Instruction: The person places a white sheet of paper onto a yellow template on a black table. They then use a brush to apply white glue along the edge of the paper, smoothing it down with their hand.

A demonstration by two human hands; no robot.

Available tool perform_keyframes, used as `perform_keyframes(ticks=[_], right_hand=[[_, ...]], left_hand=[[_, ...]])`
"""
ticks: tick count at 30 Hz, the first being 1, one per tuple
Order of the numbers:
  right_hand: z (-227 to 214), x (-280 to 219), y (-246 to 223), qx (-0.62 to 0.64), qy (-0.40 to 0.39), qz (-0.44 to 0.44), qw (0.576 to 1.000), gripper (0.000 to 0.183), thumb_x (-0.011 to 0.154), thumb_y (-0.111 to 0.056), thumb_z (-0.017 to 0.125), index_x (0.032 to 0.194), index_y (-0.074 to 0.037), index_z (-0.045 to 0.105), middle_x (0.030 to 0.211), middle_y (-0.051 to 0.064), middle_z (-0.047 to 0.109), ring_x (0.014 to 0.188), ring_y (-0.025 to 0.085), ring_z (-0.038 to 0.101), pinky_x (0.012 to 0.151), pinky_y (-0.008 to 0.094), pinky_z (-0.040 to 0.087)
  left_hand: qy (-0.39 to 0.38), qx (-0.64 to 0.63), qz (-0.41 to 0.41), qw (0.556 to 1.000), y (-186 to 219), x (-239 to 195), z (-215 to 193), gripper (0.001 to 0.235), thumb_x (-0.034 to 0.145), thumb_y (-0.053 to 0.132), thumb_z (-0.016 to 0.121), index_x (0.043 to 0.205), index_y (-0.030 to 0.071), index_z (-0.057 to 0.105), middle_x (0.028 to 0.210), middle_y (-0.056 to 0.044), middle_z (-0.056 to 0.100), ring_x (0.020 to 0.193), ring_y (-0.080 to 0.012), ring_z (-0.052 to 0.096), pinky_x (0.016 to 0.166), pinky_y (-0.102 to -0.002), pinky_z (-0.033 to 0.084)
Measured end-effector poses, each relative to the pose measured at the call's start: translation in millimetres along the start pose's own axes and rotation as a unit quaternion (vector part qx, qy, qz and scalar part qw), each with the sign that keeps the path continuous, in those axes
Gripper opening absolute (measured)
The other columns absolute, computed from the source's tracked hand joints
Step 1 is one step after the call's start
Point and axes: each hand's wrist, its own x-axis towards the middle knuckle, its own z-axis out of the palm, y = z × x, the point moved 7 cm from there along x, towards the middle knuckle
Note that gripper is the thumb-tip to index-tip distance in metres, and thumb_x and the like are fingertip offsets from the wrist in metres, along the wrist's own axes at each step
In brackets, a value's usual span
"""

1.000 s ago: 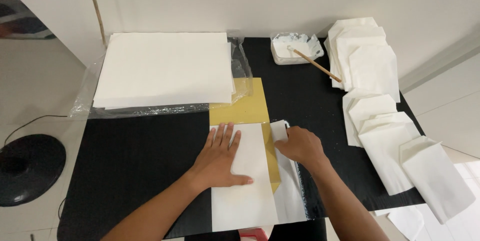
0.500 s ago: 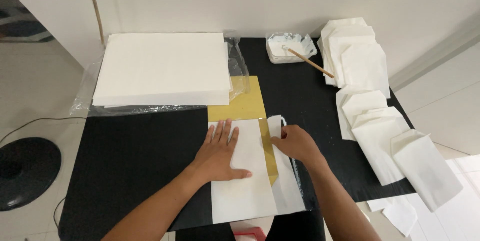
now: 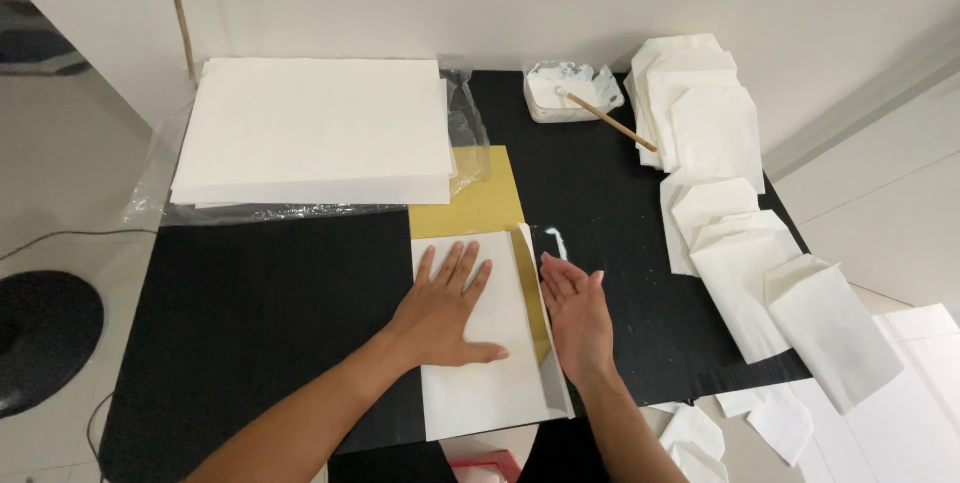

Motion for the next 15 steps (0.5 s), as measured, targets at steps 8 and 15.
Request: perform_keyframes(ticks=[8,15], right_hand=[[0.6,-4.0,4.2,0.028,0.025,0.004,0.999,0.084,0.101,-0.065,0.011,0.148,-0.001,0.039,0.166,0.024,0.032,0.159,0.038,0.019,0.130,0.045,0.012],[1.5,-1.2,8.7,-0.035,0.005,-0.026,0.999,0.080,0.102,-0.063,0.014,0.146,-0.002,0.042,0.167,0.021,0.033,0.159,0.035,0.022,0.130,0.043,0.015]], left_hand=[[0.002,0.001,0.052,0.999,1.7,6.5,13.1,0.108,0.088,0.082,0.036,0.164,0.009,0.012,0.172,-0.019,0.001,0.159,-0.0378,-0.003,0.123,-0.062,-0.014],[-0.017,0.006,0.039,0.999,7.1,4.3,4.6,0.119,0.080,0.087,0.038,0.165,0.008,0.009,0.173,-0.018,0.000,0.159,-0.0356,-0.005,0.123,-0.061,-0.016]])
